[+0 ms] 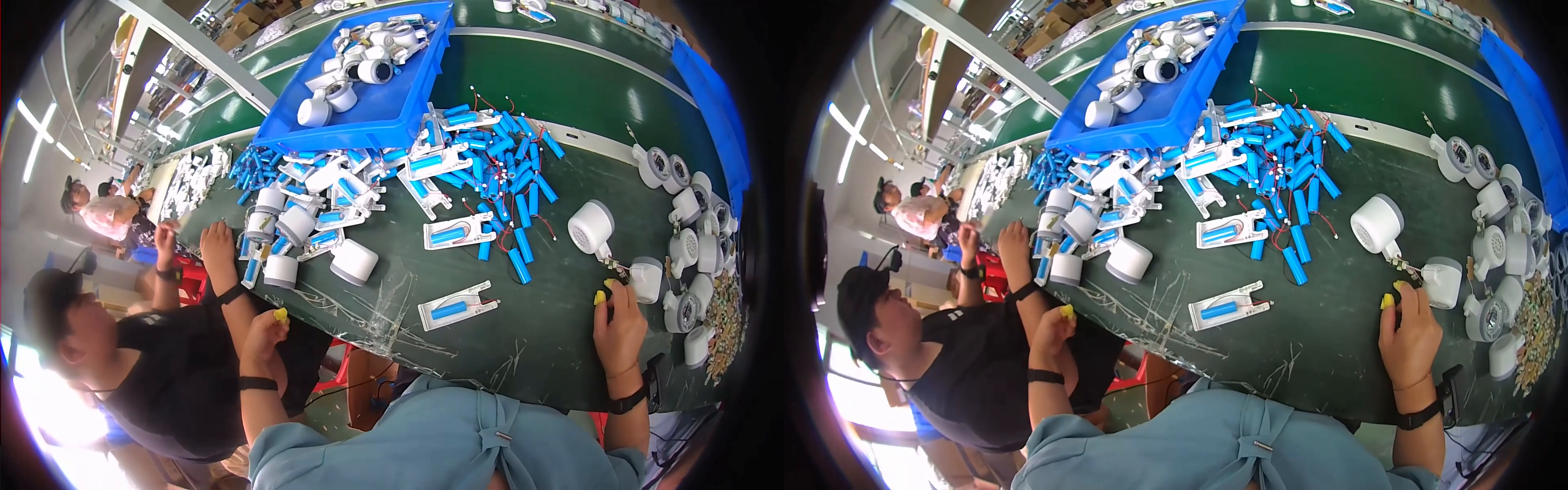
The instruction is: The person assembles electronic devices by connecting a circuit board to a white plastic housing and then fitting the housing onto a base plate containing a blue battery. They repeat this process for multiple units, handling the housing, circuit board, and base plate for each assembly.
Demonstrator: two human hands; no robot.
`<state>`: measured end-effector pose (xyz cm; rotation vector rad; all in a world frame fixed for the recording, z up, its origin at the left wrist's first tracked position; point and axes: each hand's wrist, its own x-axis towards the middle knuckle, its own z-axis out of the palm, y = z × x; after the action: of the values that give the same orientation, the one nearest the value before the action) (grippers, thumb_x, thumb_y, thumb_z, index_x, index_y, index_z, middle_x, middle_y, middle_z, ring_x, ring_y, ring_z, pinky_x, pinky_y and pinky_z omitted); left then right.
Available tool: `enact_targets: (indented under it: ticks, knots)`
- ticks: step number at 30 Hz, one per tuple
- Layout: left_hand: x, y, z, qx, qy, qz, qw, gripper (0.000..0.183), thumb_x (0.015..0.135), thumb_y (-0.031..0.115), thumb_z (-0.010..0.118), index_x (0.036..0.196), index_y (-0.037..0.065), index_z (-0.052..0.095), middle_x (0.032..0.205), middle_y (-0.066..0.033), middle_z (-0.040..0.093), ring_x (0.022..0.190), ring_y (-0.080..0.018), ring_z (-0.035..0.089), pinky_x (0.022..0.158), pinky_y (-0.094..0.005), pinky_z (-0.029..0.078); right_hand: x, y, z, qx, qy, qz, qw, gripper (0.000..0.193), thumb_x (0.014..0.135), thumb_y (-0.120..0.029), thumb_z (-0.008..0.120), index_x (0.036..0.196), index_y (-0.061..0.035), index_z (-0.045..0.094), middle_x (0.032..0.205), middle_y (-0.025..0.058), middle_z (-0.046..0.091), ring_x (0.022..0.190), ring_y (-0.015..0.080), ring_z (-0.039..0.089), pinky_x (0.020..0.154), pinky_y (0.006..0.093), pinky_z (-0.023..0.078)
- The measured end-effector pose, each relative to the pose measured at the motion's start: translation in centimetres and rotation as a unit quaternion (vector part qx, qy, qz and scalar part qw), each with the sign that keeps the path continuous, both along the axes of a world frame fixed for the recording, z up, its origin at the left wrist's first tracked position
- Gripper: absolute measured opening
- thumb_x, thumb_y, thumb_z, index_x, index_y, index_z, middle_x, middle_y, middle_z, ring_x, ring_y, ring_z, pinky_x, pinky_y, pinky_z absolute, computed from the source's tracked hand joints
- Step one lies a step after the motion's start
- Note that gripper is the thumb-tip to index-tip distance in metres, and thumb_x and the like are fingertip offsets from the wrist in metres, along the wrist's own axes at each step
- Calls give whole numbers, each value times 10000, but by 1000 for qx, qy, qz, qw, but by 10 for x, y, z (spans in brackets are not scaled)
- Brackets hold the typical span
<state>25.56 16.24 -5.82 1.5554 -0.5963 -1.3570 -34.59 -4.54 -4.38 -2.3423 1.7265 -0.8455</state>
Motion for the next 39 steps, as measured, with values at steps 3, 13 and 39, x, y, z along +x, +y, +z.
enact_targets:
  ticks: [3, 13, 39]
  knots:
    - [4, -5, 0, 59, -23, 94, 994, 212, 870, 169, 640, 990, 15, 724, 794, -201, 662, 757, -392, 623, 704, -452, 489, -1, 0, -2, -3, 8, 1, 1000, 291, 831, 0, 653, 1114, -36, 599, 836, 119, 577, 650, 297, 608, 569, 399, 479]
    - [37, -101, 106, -180, -320, -53, 929, 475, 965, 154, 535, 1411, -4, 490, 1147, -92, 576, 915, -158, 564, 687, -272, 464, -1, -1, -3, -8, 4, 21, 1000, 314, 835, 27, 635, 1142, -22, 592, 844, 131, 573, 674, 312, 608, 591, 422, 472]
    - [-315, -198, 22, -437, -233, -435, 752, 257, 861, 71, 614, 1118, 52, 620, 862, -100, 589, 739, -316, 622, 615, -423, 508, -3, -6, -2, 23, -14, 19, 999, 281, 843, 50, 600, 1117, -7, 586, 812, 138, 548, 664, 317, 577, 589, 390, 460]
